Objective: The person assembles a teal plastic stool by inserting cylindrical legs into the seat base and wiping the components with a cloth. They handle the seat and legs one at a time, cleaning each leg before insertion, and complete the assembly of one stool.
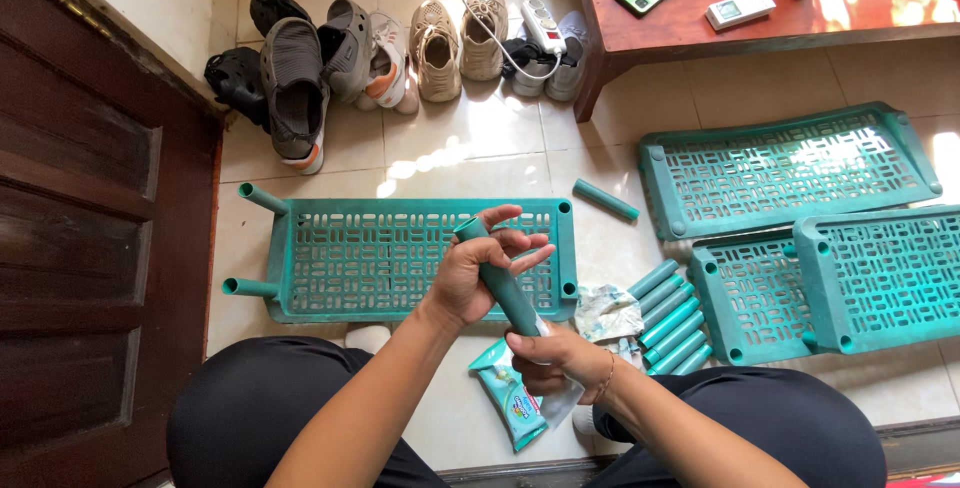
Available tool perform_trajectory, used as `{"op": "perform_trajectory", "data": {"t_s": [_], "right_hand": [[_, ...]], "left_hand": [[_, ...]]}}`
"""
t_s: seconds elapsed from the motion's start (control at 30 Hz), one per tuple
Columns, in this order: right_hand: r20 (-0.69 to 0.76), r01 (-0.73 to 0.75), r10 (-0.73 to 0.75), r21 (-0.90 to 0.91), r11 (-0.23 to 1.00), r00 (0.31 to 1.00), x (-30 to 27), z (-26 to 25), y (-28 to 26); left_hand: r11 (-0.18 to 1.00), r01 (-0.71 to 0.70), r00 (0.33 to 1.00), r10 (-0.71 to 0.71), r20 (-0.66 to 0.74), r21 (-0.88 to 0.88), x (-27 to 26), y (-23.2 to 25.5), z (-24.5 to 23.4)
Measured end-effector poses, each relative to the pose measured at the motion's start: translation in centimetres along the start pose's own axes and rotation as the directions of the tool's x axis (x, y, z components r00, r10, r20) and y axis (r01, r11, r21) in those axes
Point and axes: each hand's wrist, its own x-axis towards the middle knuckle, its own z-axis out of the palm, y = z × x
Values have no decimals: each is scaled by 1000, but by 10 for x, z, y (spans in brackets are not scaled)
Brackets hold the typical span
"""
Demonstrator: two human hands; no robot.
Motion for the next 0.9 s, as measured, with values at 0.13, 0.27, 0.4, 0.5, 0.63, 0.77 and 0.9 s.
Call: {"op": "perform_trajectory", "data": {"t_s": [0.13,0.27,0.4,0.5,0.63,0.77,0.9], "right_hand": [[18,7,-5,-135,991,1000,9,-25,26],[7,197,-357,-845,498,934,40,-59,30],[-252,140,-503,-773,619,827,28,-90,-24],[-337,123,-559,-768,629,758,-1,-86,-54],[-176,201,-603,-840,504,778,-5,-79,-58],[-164,47,-543,-934,353,823,29,-113,-30],[-371,-236,-413,-910,341,832,62,-177,25]], "left_hand": [[988,-92,995,87,-47,-122,6,29,-5],[975,-215,968,205,-145,-60,10,53,-14],[968,-135,964,177,-197,210,12,32,-20],[932,-112,952,199,-230,345,17,19,-23],[847,-61,950,211,-229,527,24,0,-31],[783,4,933,220,-284,621,27,-28,-46],[689,88,932,198,-303,720,29,-59,-66]]}}
